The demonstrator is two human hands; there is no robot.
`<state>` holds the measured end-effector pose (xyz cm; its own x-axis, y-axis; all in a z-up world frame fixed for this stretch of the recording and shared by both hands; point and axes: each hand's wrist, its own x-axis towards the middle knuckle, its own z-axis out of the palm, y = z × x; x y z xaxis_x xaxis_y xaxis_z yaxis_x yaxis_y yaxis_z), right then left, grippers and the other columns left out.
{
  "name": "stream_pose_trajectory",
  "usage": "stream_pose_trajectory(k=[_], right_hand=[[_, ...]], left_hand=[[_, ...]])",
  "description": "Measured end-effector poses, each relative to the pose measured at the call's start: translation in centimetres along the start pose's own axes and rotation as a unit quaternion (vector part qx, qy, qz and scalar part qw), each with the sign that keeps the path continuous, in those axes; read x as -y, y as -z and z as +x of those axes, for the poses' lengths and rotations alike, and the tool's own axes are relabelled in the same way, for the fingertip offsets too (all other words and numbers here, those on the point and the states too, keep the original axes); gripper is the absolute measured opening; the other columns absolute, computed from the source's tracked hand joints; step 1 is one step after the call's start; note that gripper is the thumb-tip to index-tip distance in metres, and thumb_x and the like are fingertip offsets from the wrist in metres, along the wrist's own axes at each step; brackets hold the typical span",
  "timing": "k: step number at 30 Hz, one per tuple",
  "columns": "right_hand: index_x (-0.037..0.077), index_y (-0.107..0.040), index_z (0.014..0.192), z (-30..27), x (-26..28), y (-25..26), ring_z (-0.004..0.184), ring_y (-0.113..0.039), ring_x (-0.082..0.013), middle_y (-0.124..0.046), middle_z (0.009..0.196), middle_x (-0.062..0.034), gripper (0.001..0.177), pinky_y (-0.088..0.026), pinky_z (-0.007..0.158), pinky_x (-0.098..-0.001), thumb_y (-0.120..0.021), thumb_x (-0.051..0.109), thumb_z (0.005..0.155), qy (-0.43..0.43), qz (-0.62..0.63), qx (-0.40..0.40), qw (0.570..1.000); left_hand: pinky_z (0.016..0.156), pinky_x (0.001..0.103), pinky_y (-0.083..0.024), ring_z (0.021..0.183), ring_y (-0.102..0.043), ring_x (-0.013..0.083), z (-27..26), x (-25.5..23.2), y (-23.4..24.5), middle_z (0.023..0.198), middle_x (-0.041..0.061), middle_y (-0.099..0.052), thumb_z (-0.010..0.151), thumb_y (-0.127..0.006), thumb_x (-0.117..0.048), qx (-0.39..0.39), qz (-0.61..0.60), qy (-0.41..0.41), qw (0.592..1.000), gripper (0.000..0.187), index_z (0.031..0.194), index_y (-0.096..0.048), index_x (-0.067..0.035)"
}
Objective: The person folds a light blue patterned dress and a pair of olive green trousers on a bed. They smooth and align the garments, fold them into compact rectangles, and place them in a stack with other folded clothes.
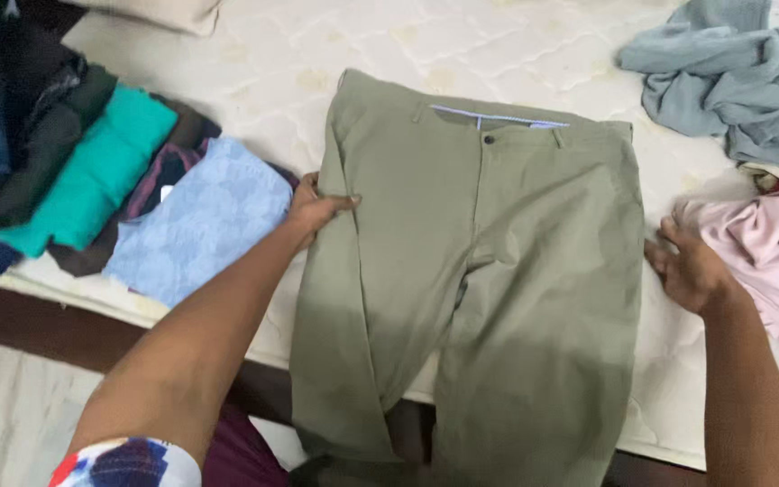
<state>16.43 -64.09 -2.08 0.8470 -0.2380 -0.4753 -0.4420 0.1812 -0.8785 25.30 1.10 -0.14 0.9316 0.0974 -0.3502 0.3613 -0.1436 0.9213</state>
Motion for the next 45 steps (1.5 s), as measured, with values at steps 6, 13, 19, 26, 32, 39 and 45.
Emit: stream_pose_trajectory(k=[6, 13, 19, 26, 32, 39, 45], right_hand=[[-0.004, -0.038, 0.154, -6.0, -0.9, -1.7, 0.128, -0.056, -0.0121, -0.054, 0.151, -0.0101, 0.073, -0.040, 0.109, -0.0244, -0.053, 0.044, 0.101, 0.007, -0.071, 0.044, 0.996], [-0.001, -0.028, 0.157, -11.6, -1.5, -9.7, 0.142, -0.049, -0.0460, -0.050, 0.150, -0.0311, 0.094, -0.034, 0.121, -0.0553, -0.072, 0.047, 0.090, -0.022, -0.369, -0.100, 0.924], [0.002, -0.037, 0.156, -22.4, -6.5, -22.5, 0.151, -0.002, -0.0601, -0.018, 0.166, -0.0352, 0.094, -0.004, 0.105, -0.0861, -0.072, 0.042, 0.079, 0.342, -0.618, -0.233, 0.668], [0.002, -0.067, 0.110, -32.3, -12.0, -39.5, 0.106, -0.069, -0.0356, -0.072, 0.114, -0.0194, 0.037, -0.054, 0.091, -0.0476, -0.069, 0.034, 0.091, 0.363, -0.522, 0.004, 0.771], [0.004, -0.051, 0.129, -35.2, -15.0, -45.4, 0.100, -0.070, -0.0417, -0.072, 0.106, -0.0230, 0.052, -0.055, 0.089, -0.0504, -0.069, 0.027, 0.086, 0.115, -0.494, 0.129, 0.852], [0.000, -0.067, 0.110, -34.0, -19.6, -46.4, 0.088, -0.070, -0.0353, -0.071, 0.093, -0.0211, 0.030, -0.054, 0.077, -0.0458, -0.068, 0.007, 0.081, 0.300, -0.399, 0.101, 0.860], [0.001, -0.065, 0.098, -33.7, -17.5, -46.1, 0.056, -0.046, -0.0149, -0.050, 0.064, -0.0032, 0.010, -0.044, 0.054, -0.0339, -0.057, 0.001, 0.094, -0.002, -0.078, 0.384, 0.920]], left_hand=[[0.083, 0.045, -0.063, 0.105, -0.069, 0.0318, -2.6, 1.6, 0.3, 0.124, 0.021, -0.064, 0.057, -0.082, -0.007, 0.010, -0.018, -0.027, 0.999, 0.105, 0.149, -0.032, 0.000], [0.110, 0.044, -0.037, 0.131, -0.045, 0.0380, -13.5, 3.5, 0.0, 0.142, 0.025, -0.044, 0.046, -0.101, -0.017, -0.019, 0.133, -0.221, 0.966, 0.136, 0.147, -0.014, 0.005], [0.114, 0.048, -0.032, 0.140, -0.040, 0.0424, -21.5, 4.4, -1.2, 0.153, 0.025, -0.038, 0.053, -0.087, -0.012, -0.166, 0.235, -0.199, 0.937, 0.114, 0.147, -0.025, 0.001], [0.102, 0.056, -0.036, 0.129, -0.049, 0.0366, -22.2, 4.9, 0.7, 0.137, 0.017, -0.050, 0.065, -0.073, -0.006, -0.151, 0.426, -0.245, 0.858, 0.065, 0.126, -0.050, -0.007], [0.089, 0.055, -0.043, 0.107, -0.060, 0.0402, -21.8, 6.0, 3.1, 0.118, 0.018, -0.058, 0.071, -0.077, -0.015, -0.145, 0.330, -0.213, 0.908, 0.058, 0.122, -0.049, -0.008], [0.082, 0.053, -0.045, 0.103, -0.066, 0.0359, -21.8, 7.9, 3.2, 0.122, 0.016, -0.059, 0.064, -0.075, -0.004, -0.167, 0.470, -0.281, 0.820, 0.079, 0.135, -0.042, -0.008], [0.083, 0.048, -0.052, 0.096, -0.068, 0.0391, -17.6, 8.5, 7.0, 0.098, 0.017, -0.070, 0.070, -0.074, -0.009, -0.213, 0.176, -0.207, 0.938, 0.046, 0.111, -0.054, -0.007]])
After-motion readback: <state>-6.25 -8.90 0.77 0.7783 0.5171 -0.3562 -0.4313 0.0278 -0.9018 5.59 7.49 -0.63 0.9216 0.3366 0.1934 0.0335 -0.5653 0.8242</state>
